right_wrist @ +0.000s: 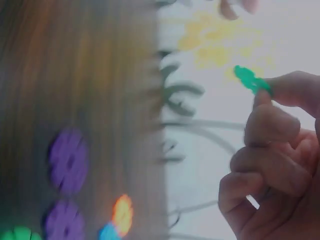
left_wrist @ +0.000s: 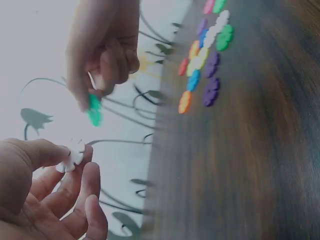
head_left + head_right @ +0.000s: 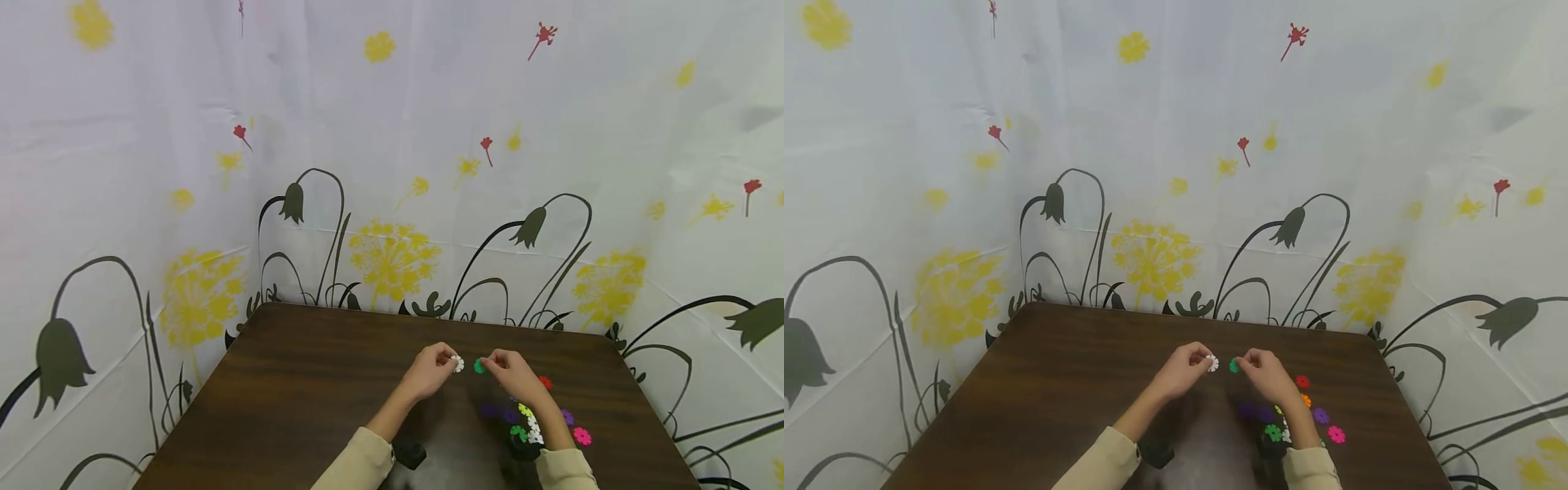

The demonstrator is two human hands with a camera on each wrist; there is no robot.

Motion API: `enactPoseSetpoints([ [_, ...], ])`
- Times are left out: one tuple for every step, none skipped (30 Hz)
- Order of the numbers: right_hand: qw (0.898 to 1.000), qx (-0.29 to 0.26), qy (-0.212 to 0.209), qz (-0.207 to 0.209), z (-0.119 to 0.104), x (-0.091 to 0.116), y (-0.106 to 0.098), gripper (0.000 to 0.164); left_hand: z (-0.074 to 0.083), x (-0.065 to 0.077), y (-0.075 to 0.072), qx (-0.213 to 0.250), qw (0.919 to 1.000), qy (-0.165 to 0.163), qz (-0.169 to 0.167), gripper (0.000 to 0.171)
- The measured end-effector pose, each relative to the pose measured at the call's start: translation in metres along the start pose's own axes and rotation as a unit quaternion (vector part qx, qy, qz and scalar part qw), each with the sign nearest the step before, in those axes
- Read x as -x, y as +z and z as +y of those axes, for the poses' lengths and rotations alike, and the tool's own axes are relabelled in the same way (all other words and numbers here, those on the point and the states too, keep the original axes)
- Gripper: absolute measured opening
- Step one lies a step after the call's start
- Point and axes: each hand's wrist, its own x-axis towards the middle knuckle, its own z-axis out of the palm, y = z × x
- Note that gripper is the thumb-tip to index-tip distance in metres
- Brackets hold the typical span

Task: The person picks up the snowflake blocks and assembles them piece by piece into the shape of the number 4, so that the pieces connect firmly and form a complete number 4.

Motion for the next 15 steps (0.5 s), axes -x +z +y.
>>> enactPoseSetpoints([
  [1.0,-0.015,-0.004,0.006,-0.005,0.003,-0.001,0.035,0.001,0.002,-0.003,0.005,1.0,0.001,0.004,0.015],
  [0.999,-0.031,-0.009,0.01,-0.011,0.006,-0.001,0.035,0.003,0.006,-0.005,0.011,0.9999,0.001,0.006,0.016],
  [0.999,-0.049,-0.015,0.013,-0.016,0.009,-0.001,0.036,0.004,0.01,-0.007,0.018,0.9998,0.003,0.01,0.016],
  [0.997,-0.066,-0.021,0.016,-0.02,0.012,-0.001,0.036,0.005,0.014,-0.009,0.027,0.9995,0.004,0.012,0.016],
  [0.996,-0.083,-0.026,0.019,-0.024,0.014,0.0,0.037,0.006,0.018,-0.01,0.036,0.9993,0.006,0.012,0.016],
  [0.995,-0.095,-0.03,0.021,-0.028,0.016,0.0,0.038,0.008,0.022,-0.012,0.046,0.9988,0.008,0.012,0.016],
  [0.993,-0.108,-0.035,0.023,-0.032,0.018,0.001,0.038,0.009,0.026,-0.013,0.055,0.9984,0.011,0.012,0.016],
  [0.992,-0.121,-0.038,0.023,-0.036,0.019,0.003,0.038,0.01,0.029,-0.015,0.062,0.9979,0.014,0.012,0.015],
  [0.99,-0.132,-0.04,0.023,-0.04,0.019,0.004,0.039,0.011,0.032,-0.016,0.07,0.9973,0.018,0.012,0.015],
  [0.989,-0.142,-0.042,0.022,-0.044,0.019,0.006,0.039,0.012,0.035,-0.017,0.078,0.9966,0.024,0.014,0.015],
  [0.987,-0.152,-0.043,0.02,-0.048,0.02,0.008,0.04,0.013,0.037,-0.018,0.084,0.9959,0.03,0.018,0.016],
  [0.986,-0.158,-0.044,0.016,-0.053,0.019,0.01,0.042,0.014,0.038,-0.019,0.086,0.9954,0.034,0.025,0.017],
  [0.985,-0.165,-0.046,0.013,-0.057,0.019,0.012,0.043,0.015,0.04,-0.02,0.086,0.995,0.039,0.033,0.019],
  [0.984,-0.169,-0.048,0.008,-0.062,0.019,0.014,0.044,0.016,0.042,-0.022,0.086,0.9945,0.043,0.041,0.02],
  [0.984,-0.171,-0.049,0.004,-0.066,0.019,0.016,0.045,0.017,0.043,-0.023,0.087,0.9939,0.046,0.049,0.02],
])
